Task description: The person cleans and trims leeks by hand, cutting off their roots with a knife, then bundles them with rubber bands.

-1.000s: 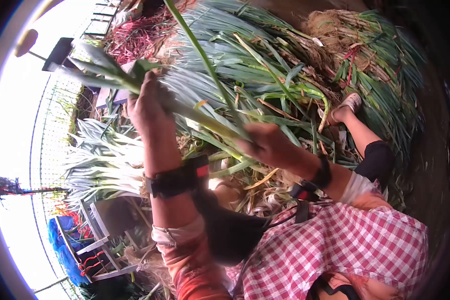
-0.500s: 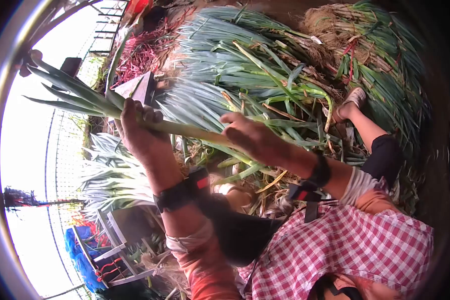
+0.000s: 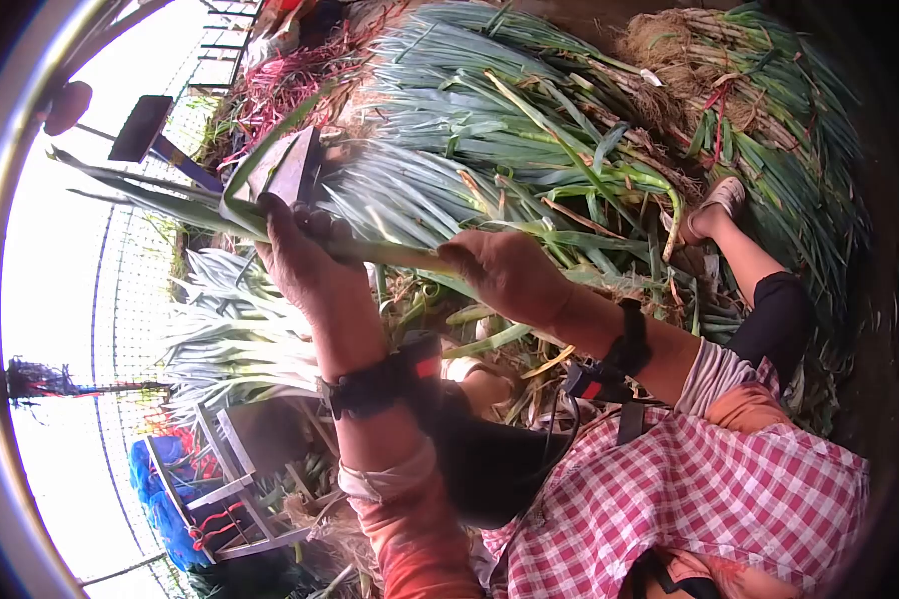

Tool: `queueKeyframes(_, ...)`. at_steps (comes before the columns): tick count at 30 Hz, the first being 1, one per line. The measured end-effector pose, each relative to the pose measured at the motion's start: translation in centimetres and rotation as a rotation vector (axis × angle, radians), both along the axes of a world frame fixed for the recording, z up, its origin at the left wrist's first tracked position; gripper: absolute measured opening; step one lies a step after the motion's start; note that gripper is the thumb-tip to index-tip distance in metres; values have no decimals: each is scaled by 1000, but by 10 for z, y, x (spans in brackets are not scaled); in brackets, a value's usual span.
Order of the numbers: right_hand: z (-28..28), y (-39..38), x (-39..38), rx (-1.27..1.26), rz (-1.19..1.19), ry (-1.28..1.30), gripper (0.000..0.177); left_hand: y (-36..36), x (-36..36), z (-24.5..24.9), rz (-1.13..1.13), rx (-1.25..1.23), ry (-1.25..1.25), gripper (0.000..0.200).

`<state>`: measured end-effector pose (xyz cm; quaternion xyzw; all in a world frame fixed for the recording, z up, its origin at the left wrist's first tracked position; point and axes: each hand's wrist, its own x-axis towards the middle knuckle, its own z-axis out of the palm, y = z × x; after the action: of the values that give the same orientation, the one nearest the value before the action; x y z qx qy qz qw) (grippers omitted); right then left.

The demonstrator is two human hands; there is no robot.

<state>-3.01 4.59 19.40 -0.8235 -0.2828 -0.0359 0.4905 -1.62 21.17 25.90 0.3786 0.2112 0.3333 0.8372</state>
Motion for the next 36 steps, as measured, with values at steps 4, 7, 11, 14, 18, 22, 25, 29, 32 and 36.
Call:
queueKeyframes(4, 8, -2, -3, 153, 40, 209, 32, -3, -7, 7, -108, 14, -95, 21)
queueKeyframes(7, 9, -4, -9, 177, 45, 249, 33, -4, -5, 4, -91, 17, -88, 23)
queueKeyframes(11, 19, 5, -10, -4, -5, 67, 32, -16, -1, 2, 63, 79, 18, 22)
queueKeyframes(14, 2, 11, -4, -88, -29, -122, 30, -10, 0, -3, 27, 89, 29, 20)
queueKeyframes(18, 4, 11, -2, 18, 30, 37, 28, -8, -7, -5, -45, 51, -5, 18)
queueKeyframes(22, 12, 7, -2, 245, 133, 407, 32, -12, -10, 0, -169, 83, -95, 27)
queueKeyframes(25, 12, -4, 5, 327, 291, 762, 34, -12, -13, 0, -400, 104, -309, 41)
queueKeyframes(29, 7, -13, 12, 168, 373, 883, 34, -19, -14, 5, -491, 135, -366, 48)
queueKeyframes(32, -56, -21, 31, -259, 251, 571, 29, -20, -13, 4, -445, 188, -321, 49)
queueKeyframes(36, -113, -85, 20, -1003, 138, 198, 20, -4, -17, 14, -231, 222, -265, 45)
